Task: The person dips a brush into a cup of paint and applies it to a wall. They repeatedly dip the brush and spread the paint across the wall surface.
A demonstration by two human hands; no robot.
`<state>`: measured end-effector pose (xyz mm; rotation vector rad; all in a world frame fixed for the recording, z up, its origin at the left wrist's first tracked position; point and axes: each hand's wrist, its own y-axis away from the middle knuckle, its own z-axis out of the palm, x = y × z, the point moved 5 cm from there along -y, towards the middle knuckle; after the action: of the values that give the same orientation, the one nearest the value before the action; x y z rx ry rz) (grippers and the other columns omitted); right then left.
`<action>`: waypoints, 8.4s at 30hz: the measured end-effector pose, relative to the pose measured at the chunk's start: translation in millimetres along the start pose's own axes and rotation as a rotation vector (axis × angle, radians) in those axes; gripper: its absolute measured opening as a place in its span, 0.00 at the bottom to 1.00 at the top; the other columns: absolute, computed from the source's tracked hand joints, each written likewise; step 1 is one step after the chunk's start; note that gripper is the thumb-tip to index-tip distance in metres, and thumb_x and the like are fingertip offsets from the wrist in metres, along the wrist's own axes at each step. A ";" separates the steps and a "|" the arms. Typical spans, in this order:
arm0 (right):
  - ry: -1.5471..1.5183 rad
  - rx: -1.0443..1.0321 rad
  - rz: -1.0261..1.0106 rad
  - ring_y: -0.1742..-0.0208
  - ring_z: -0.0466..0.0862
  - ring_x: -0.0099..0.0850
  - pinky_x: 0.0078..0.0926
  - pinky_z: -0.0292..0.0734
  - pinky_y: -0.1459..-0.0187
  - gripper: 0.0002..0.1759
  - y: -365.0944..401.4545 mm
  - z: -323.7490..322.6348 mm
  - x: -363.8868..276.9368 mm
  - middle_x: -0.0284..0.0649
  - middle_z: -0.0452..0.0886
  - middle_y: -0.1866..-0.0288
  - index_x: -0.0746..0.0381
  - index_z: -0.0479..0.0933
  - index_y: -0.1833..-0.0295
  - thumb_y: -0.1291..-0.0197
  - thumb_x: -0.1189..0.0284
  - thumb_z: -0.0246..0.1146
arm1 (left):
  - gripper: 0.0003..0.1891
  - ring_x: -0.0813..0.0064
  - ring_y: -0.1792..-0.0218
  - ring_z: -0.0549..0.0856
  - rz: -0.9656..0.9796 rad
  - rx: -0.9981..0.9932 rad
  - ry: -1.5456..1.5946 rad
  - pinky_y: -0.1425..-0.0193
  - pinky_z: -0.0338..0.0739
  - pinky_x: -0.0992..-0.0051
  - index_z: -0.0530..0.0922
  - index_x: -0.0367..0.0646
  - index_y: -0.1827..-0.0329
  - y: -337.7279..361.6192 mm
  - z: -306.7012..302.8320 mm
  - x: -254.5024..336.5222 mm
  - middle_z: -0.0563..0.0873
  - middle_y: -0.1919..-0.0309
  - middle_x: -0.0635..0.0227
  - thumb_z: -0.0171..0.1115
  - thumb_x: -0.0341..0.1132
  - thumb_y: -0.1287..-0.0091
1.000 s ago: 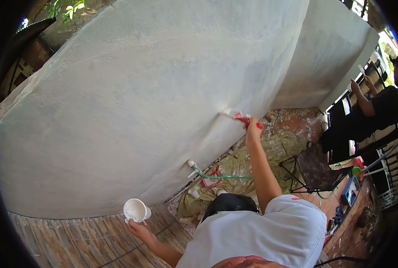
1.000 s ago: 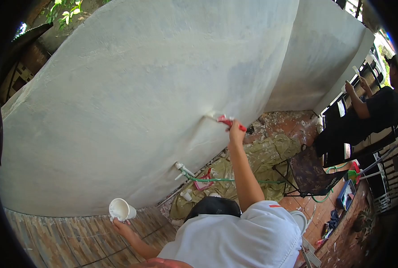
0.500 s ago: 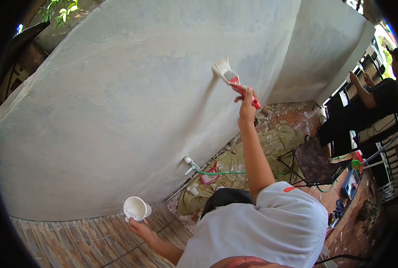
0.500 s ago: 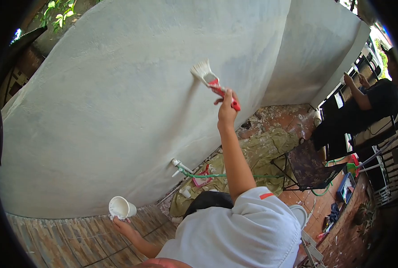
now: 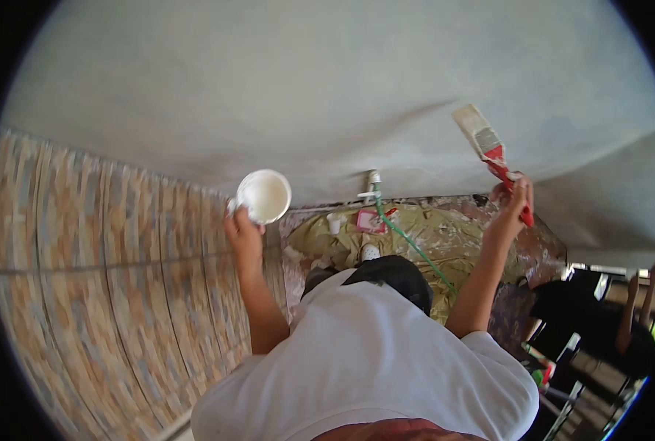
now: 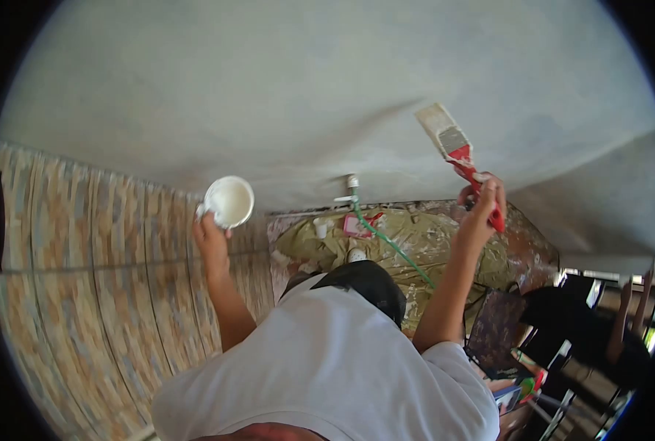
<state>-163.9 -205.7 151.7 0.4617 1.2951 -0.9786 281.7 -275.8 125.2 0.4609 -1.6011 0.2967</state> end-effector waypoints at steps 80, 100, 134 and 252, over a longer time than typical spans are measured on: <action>-0.270 -0.008 0.008 0.74 0.66 0.18 0.15 0.59 0.73 0.17 20.5 52.8 2.2 0.33 0.70 0.72 0.62 0.69 0.59 0.37 0.58 0.53 | 0.11 0.83 0.74 0.72 -0.093 0.263 0.114 0.78 0.63 0.83 0.71 0.41 0.55 -8.4 -76.7 -45.4 0.77 0.69 0.69 0.49 0.37 0.34; -0.253 0.081 -0.123 0.78 0.64 0.19 0.19 0.56 0.75 0.17 -1.1 103.3 -83.9 0.32 0.69 0.81 0.63 0.73 0.64 0.38 0.59 0.51 | 0.12 0.80 0.75 0.71 -0.005 0.275 0.015 0.76 0.64 0.79 0.73 0.39 0.60 -20.0 -77.1 -38.5 0.77 0.71 0.69 0.49 0.39 0.35; -0.112 0.286 0.208 0.81 0.62 0.13 0.14 0.54 0.80 0.14 43.7 -7.0 184.2 0.27 0.72 0.77 0.65 0.76 0.60 0.34 0.64 0.54 | 0.16 0.78 0.68 0.71 0.043 0.287 -0.071 0.72 0.64 0.78 0.70 0.39 0.53 -6.5 -72.4 -6.5 0.76 0.63 0.67 0.49 0.41 0.38; -0.073 -0.118 0.537 0.78 0.69 0.19 0.18 0.65 0.74 0.15 94.9 78.0 115.0 0.40 0.82 0.64 0.63 0.72 0.60 0.32 0.62 0.49 | 0.14 0.80 0.69 0.72 0.014 0.327 -0.015 0.75 0.63 0.80 0.69 0.41 0.53 -19.8 -106.3 -30.8 0.77 0.63 0.69 0.48 0.41 0.35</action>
<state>-45.1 -253.5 42.5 0.6344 1.0750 -0.4621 386.1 -241.2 102.2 0.7031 -1.5761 0.5717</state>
